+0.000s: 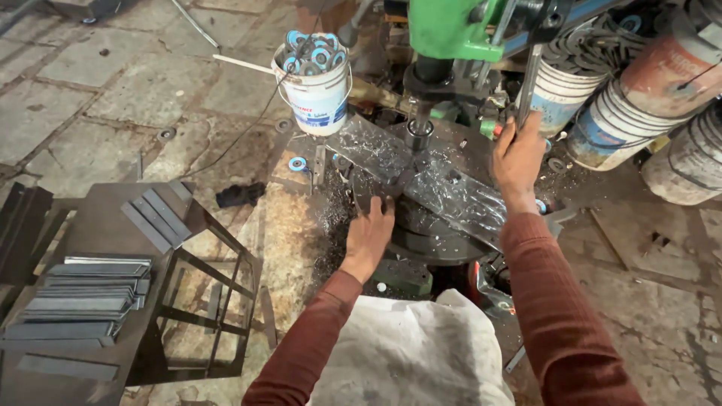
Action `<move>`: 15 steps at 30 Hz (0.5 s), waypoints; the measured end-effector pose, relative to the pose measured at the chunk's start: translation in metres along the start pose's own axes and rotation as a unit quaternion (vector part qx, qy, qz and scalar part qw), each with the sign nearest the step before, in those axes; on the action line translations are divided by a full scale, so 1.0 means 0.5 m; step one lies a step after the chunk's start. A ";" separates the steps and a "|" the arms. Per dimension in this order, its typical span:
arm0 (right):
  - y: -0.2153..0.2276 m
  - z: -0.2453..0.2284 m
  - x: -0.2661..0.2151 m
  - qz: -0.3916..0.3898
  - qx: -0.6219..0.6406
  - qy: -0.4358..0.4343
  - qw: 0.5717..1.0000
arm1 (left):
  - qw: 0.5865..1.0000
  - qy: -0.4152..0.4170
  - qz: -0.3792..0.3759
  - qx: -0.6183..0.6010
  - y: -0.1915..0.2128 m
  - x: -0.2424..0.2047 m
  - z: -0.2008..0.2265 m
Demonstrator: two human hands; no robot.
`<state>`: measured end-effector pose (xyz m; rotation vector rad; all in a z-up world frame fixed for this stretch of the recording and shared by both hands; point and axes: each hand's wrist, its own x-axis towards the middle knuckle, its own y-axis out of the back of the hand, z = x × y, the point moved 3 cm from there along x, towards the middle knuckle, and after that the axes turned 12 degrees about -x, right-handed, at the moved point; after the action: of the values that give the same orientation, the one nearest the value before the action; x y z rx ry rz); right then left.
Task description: Using a drill press to drill holes into small metal plates.
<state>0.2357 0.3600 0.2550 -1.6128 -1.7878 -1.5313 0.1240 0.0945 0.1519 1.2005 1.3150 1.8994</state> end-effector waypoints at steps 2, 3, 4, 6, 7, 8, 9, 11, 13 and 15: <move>0.028 -0.031 -0.006 0.001 0.012 0.003 1.000 | 1.000 -0.005 0.020 -0.009 -0.009 -0.002 -0.005; 0.042 -0.048 -0.009 0.004 0.025 0.007 1.000 | 0.999 -0.011 0.042 -0.017 -0.013 -0.005 -0.007; 0.050 -0.054 -0.011 0.002 0.025 0.010 1.000 | 0.999 -0.008 0.044 -0.019 -0.015 -0.001 -0.009; 0.065 -0.062 -0.022 -0.014 0.029 -0.027 0.999 | 0.998 -0.003 0.029 -0.049 -0.022 0.000 -0.012; 0.089 -0.076 -0.028 -0.017 0.029 -0.026 0.999 | 0.998 0.000 0.028 -0.050 -0.020 0.000 -0.010; 0.113 -0.095 -0.031 -0.008 0.020 0.003 1.000 | 0.998 0.014 0.009 -0.059 -0.019 0.002 -0.009; 0.137 -0.114 -0.034 0.002 0.011 0.031 0.999 | 0.997 0.029 -0.009 -0.069 -0.017 0.004 -0.009; 0.184 -0.140 -0.017 -0.029 0.035 0.036 0.998 | 0.998 0.019 0.023 -0.050 -0.006 0.003 -0.007; 0.227 -0.161 -0.012 -0.064 0.055 0.033 0.996 | 0.998 0.006 0.046 -0.033 0.006 -0.015 0.000; 0.258 -0.178 0.012 -0.114 0.010 0.002 0.993 | 0.998 -0.023 0.056 -0.024 0.029 -0.005 0.003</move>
<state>0.3058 0.2658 0.3591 -1.4353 -2.0377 -1.6049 0.1270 0.0876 0.1643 1.3089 1.1946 1.9578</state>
